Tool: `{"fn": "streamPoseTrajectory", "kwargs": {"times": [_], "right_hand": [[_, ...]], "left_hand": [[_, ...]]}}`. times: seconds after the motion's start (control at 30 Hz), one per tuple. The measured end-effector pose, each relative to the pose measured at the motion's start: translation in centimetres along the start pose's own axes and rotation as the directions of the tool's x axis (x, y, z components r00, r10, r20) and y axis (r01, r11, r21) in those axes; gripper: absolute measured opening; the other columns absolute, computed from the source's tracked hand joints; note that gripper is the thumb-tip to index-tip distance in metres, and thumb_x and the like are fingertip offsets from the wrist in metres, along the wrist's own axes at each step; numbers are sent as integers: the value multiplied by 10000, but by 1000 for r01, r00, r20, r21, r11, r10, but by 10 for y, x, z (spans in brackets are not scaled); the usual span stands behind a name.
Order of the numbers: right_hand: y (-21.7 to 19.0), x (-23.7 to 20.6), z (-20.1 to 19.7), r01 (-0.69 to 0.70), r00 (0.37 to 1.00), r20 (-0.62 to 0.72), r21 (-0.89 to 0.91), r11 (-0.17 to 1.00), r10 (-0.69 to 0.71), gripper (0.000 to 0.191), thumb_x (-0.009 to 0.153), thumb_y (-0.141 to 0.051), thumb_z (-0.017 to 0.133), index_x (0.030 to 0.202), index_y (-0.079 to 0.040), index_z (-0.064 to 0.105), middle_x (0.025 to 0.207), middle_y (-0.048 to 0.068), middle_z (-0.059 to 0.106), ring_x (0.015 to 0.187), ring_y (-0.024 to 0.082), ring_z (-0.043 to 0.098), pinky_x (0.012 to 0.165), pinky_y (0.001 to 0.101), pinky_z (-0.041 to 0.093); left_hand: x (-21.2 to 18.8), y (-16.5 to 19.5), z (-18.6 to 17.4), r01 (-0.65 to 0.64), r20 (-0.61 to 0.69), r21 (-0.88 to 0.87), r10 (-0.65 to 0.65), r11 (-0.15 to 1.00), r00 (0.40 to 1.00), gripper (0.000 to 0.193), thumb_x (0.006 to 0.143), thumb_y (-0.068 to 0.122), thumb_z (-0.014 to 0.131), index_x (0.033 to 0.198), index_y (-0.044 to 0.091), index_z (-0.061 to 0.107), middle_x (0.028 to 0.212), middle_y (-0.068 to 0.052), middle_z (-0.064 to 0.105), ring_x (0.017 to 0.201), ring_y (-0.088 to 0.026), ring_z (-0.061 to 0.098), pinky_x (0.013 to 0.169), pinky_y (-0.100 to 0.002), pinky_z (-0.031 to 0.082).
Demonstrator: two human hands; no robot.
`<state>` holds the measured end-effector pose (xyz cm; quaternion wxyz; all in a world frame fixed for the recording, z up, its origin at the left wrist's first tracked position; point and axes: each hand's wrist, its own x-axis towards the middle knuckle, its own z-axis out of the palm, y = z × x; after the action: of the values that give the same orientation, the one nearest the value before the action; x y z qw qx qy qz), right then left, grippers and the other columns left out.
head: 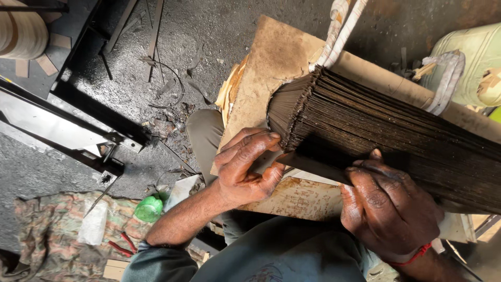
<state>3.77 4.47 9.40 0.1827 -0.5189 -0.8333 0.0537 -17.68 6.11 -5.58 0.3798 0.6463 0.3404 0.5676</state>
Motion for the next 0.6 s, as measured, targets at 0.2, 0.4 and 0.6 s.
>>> {"fn": "streamPoseTrajectory", "kwargs": {"times": [0.2, 0.4, 0.6], "right_hand": [[1, -1, 2, 101, 995, 6, -61, 993, -101, 155, 873, -36, 679, 994, 60, 691, 904, 165, 728, 879, 338, 745, 821, 433, 626], [-2, -2, 6, 142, 990, -2, -96, 985, -142, 174, 913, -65, 620, 1032, 50, 677, 908, 145, 724, 898, 339, 750, 870, 443, 636], [-3, 3, 10, 231, 971, -22, -154, 961, -237, 157, 888, -34, 657, 1009, 62, 682, 905, 140, 736, 834, 322, 727, 792, 408, 615]], "left_hand": [[3, -6, 1, -60, -32, -55, 58, 997, 998, 419, 861, 90, 781, 1222, -24, 602, 1074, -162, 708, 996, -320, 711, 903, -411, 601], [8, -7, 2, -40, -22, -67, 39, 997, 999, 412, 889, 156, 811, 1205, -9, 604, 1044, -109, 705, 979, -270, 706, 859, -383, 592], [9, -5, 3, -18, -32, -84, 16, 996, 999, 395, 868, 117, 793, 1196, 8, 603, 1038, -104, 694, 977, -252, 703, 842, -364, 597]]}}
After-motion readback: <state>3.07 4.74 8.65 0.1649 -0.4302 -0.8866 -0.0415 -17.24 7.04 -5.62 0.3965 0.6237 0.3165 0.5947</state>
